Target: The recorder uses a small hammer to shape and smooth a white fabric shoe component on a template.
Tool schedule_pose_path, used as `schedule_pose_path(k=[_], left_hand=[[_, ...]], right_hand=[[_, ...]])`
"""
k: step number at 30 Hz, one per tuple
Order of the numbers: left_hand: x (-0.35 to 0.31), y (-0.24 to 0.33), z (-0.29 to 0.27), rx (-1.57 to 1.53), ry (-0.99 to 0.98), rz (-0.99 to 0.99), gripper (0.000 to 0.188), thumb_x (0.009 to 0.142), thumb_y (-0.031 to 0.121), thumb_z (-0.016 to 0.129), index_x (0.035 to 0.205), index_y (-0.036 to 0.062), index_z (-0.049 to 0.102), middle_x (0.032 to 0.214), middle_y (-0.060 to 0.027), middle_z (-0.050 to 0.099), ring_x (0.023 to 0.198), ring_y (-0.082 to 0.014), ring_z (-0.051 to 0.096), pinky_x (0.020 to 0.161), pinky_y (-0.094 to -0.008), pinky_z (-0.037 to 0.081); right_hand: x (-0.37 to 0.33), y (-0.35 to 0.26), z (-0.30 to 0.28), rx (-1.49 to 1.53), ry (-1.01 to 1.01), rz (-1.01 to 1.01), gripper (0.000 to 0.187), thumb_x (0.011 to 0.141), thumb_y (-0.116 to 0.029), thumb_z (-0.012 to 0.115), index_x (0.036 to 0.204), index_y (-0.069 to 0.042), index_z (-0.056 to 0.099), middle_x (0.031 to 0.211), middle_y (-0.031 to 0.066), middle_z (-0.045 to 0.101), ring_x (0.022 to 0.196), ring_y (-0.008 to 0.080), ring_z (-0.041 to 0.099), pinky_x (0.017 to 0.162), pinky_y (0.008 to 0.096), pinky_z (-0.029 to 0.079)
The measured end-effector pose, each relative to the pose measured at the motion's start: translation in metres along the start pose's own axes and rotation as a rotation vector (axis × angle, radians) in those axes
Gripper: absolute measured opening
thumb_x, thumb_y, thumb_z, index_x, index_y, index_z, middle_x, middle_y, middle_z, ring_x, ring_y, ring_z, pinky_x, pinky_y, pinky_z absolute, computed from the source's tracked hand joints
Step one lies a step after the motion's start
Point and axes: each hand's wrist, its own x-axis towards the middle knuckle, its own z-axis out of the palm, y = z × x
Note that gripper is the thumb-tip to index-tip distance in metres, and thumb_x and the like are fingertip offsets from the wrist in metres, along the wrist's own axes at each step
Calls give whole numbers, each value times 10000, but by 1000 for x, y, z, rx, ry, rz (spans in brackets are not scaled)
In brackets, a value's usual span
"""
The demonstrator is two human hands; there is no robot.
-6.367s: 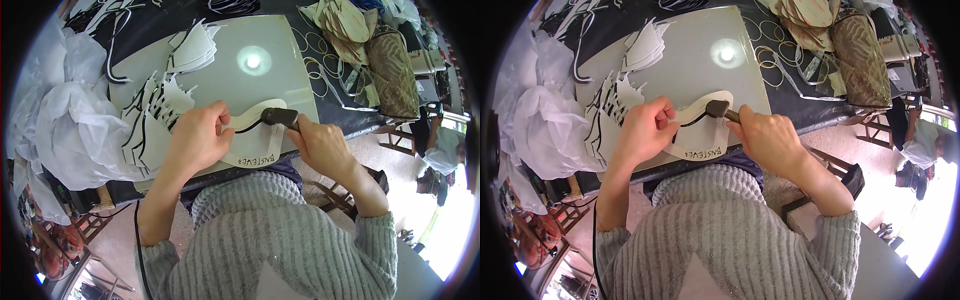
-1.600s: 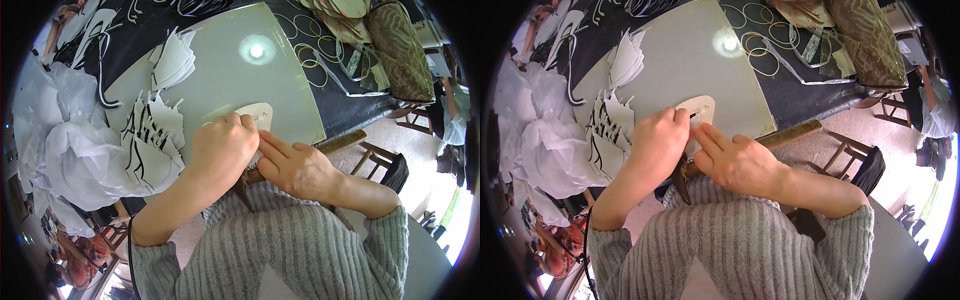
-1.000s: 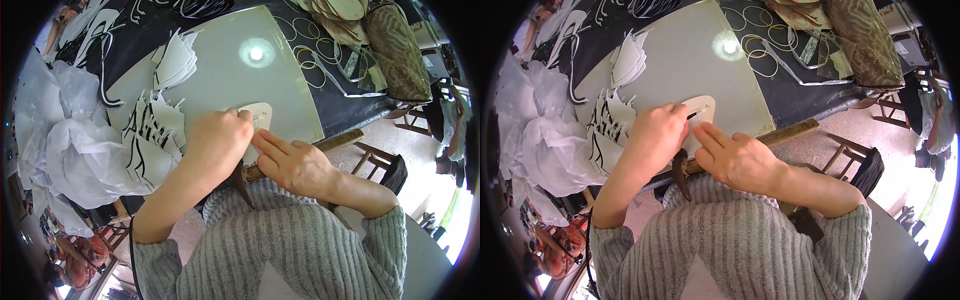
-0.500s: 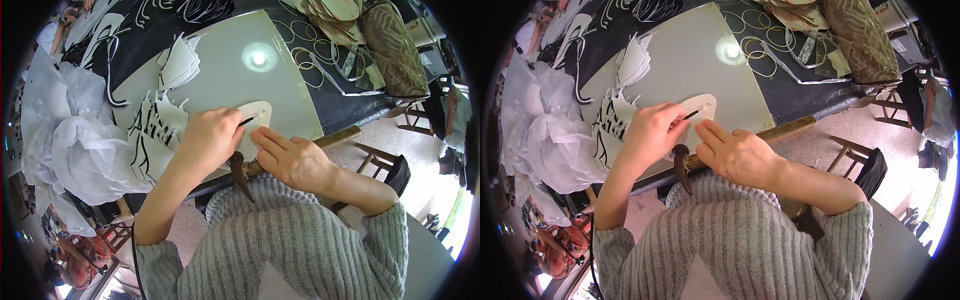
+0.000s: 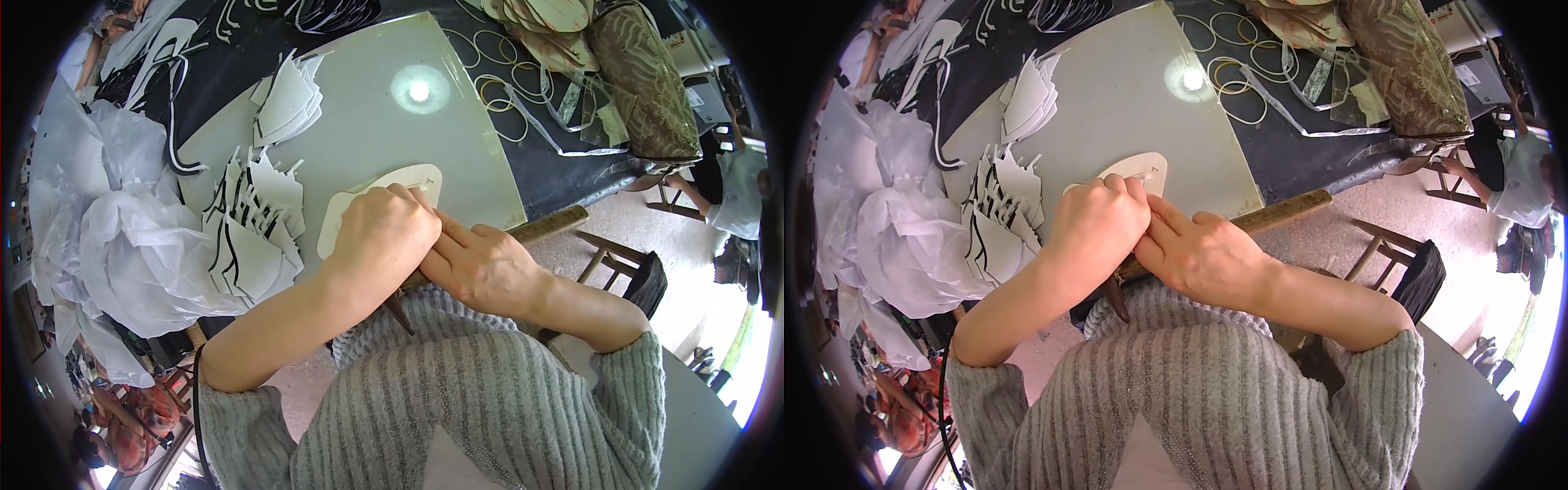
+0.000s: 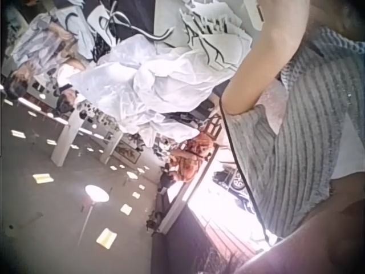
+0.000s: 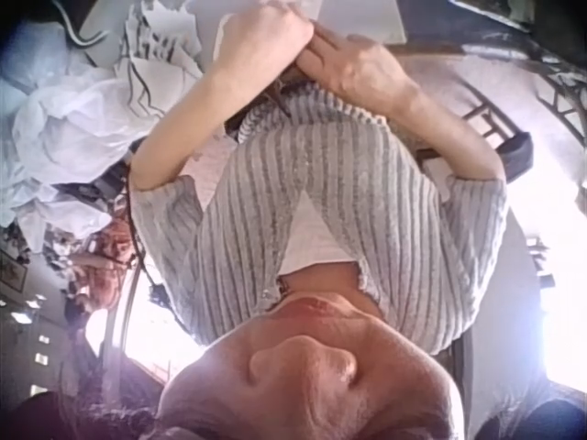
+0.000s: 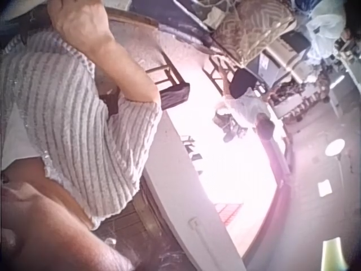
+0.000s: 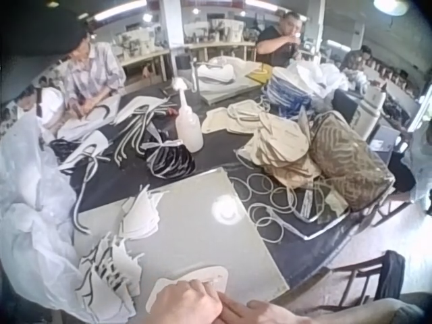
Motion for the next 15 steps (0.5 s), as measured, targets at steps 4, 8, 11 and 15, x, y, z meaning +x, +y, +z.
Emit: schedule_pose_path(k=[4,8,11,15], left_hand=[[-3,-13,13,-170,32,0,128,705,69,697,770,30,595,689,-89,636,617,-221,676,562,-311,564],[-8,-25,22,-332,147,-28,137,724,79,708,802,23,611,684,-91,646,636,-224,687,527,-335,553],[-9,-32,24,-609,168,-121,140,785,44,692,816,11,559,711,-135,612,642,-327,646,586,-415,526],[-8,-38,22,-733,146,-111,143,834,68,691,849,19,558,741,-132,616,669,-324,644,595,-421,515]], right_hand=[[-2,1,5,16,13,-11,128,802,-149,591,861,-45,546,1173,182,657,1199,242,607,594,262,527],[-1,1,3,12,39,-13,131,812,-156,588,864,-44,543,1214,189,645,1198,243,606,611,263,536],[-1,2,4,10,46,-14,129,820,-158,587,867,-46,541,1228,186,639,1203,245,602,618,262,537],[1,1,2,18,22,-1,135,821,-163,586,875,-47,544,1242,188,635,1217,249,599,631,269,545]])
